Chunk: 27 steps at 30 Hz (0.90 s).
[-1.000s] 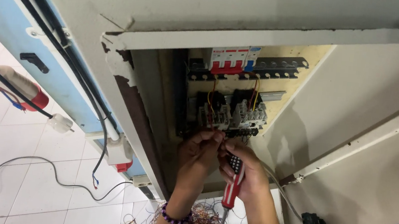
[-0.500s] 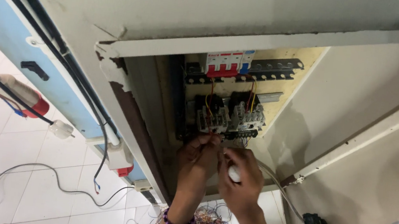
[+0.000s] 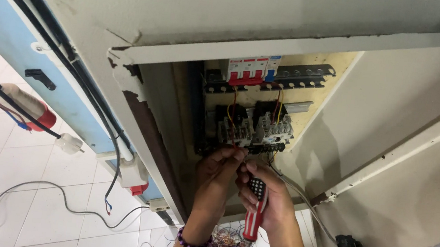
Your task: Wiring and securing components inside an electrical control panel using a screwdriver.
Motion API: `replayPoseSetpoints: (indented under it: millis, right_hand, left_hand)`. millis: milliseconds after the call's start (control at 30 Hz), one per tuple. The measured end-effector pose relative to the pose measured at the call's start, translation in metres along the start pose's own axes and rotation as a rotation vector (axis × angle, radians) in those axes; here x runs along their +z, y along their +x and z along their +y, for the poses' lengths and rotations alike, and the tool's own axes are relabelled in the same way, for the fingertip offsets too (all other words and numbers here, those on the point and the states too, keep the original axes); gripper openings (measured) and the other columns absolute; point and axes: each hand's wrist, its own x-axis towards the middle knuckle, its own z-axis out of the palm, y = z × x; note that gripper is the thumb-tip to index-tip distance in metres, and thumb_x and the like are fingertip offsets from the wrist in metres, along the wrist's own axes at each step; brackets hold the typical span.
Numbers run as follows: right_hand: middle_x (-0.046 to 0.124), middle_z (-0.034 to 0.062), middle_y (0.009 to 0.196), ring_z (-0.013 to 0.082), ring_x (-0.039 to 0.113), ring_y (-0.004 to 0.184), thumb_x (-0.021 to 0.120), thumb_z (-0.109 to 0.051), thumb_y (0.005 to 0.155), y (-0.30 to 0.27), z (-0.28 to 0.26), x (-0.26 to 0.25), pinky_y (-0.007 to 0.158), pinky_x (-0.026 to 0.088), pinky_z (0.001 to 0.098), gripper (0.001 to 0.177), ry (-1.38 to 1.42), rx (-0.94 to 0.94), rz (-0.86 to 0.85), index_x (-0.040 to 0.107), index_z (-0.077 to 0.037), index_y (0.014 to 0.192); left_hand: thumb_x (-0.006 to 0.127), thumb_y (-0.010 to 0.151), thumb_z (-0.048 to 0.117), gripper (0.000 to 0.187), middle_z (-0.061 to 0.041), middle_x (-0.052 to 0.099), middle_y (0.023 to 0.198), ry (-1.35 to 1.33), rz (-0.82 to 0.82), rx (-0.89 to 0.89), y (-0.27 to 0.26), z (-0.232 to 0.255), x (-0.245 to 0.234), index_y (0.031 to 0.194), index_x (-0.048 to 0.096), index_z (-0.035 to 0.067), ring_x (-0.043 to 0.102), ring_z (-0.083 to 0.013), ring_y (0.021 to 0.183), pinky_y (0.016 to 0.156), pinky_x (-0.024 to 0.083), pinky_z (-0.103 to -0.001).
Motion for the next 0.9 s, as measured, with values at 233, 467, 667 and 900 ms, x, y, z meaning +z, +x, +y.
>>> replayPoseSetpoints:
  millis: [233,467,667,900]
  right_hand:
    - [0.062,0.0105,0.06,0.0163,0.051,0.039,0.072,0.002,0.087,-0.008,0.007,0.023,0.037,0.041,0.0288,0.003,-0.6,-0.545,0.284,0.073,0.001,0.084]
    - [0.069,0.0155,0.097,0.0157,0.071,0.067,0.076,0.009,0.088,-0.005,0.012,0.017,0.049,0.063,0.0172,0.024,-1.653,-1.417,0.204,0.066,0.001,0.108]
    - [0.053,0.0078,0.045,0.0163,0.044,0.032,0.064,-0.023,0.097,-0.028,-0.007,0.054,0.046,0.038,0.0282,0.025,-0.785,-0.528,0.292,0.073,0.0,0.093]
    - [0.054,0.0019,0.063,0.0083,0.035,0.036,0.065,-0.023,0.096,0.005,-0.008,0.009,0.028,0.026,0.022,0.023,-0.144,-0.015,-0.031,0.061,0.0,0.091]
  left_hand:
    - [0.073,0.09,0.016,0.015,-0.008,0.083,0.101,0.109,0.061,0.034,0.008,-0.016,-0.007,0.099,0.079,0.006,0.076,-0.0164,0.099,0.09,0.056,-0.028]
    - [0.07,0.09,0.006,0.01,-0.003,0.081,0.09,0.181,0.125,0.038,0.008,-0.01,-0.002,0.089,0.079,0.007,0.073,-0.0114,0.088,0.08,0.056,-0.024]
    - [0.073,0.089,0.016,0.018,-0.007,0.082,0.1,0.156,0.073,0.038,0.006,-0.002,-0.009,0.101,0.08,0.005,0.073,-0.0145,0.099,0.089,0.055,-0.028]
    - [0.071,0.095,0.014,0.012,-0.006,0.071,0.083,0.0,-0.031,0.038,0.001,0.008,-0.005,0.098,0.073,0.002,0.065,-0.0137,0.077,0.069,0.052,-0.027]
